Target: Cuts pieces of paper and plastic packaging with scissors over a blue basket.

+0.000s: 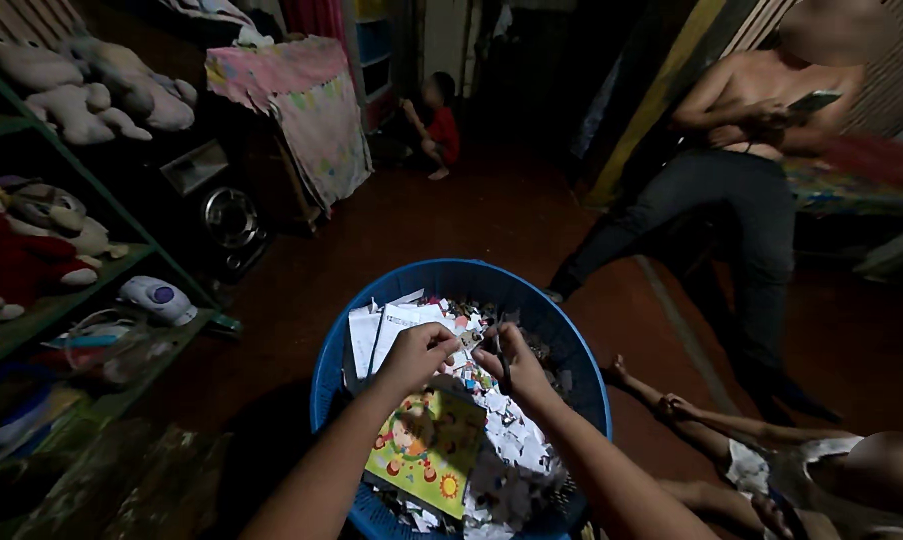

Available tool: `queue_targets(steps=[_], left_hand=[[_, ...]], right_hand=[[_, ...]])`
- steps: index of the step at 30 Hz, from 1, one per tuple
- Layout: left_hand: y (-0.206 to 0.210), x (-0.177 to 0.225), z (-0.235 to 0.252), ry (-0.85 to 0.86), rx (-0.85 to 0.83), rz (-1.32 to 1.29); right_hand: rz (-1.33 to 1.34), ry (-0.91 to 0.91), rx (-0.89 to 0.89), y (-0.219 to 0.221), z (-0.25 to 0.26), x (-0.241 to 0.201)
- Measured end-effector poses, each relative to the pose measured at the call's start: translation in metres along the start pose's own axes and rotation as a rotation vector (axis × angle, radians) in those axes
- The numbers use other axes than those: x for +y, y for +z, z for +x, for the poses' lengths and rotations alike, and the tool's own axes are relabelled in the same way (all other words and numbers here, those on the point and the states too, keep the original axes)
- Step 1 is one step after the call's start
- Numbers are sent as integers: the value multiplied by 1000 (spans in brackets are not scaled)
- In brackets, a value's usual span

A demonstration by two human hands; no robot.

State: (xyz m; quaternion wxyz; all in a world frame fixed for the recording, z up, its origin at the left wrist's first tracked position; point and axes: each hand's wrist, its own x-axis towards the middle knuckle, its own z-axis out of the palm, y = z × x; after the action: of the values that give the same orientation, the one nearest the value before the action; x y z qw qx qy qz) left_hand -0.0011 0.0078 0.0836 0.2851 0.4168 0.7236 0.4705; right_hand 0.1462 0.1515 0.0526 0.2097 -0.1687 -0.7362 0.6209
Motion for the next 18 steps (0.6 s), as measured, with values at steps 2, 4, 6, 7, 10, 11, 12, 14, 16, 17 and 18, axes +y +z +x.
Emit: queue_targets(steps=[2,4,6,7,10,11,12,14,16,17,18], left_hand=[[-4,0,1,3,38,-13],[-6,-2,1,10,66,-32],[-7,-3,1,18,79,-42],[-7,-4,1,18,75,-44],[-5,-4,1,13,44,-46],[-5,-4,1,18,37,-41],[-5,-4,1,20,32,-36],[-5,-4,1,22,27,-34],[-5,-4,1,21,30,-31],[-4,-4,1,19,32,-30],[-4,-4,1,15,32,-29]], right_hand=[[-124,47,-176,-2,0,3],[-218,58,-303,-1,-1,6],[-254,51,-350,2,-2,8],[-260,47,-353,2,-2,8],[-257,28,-307,3,-3,8],[-253,25,-284,3,-3,8],[-253,30,-269,3,-3,8],[-263,39,-262,2,-2,8],[-266,44,-269,1,-2,8],[-265,46,-274,1,-2,8],[-264,49,-277,0,-2,8]])
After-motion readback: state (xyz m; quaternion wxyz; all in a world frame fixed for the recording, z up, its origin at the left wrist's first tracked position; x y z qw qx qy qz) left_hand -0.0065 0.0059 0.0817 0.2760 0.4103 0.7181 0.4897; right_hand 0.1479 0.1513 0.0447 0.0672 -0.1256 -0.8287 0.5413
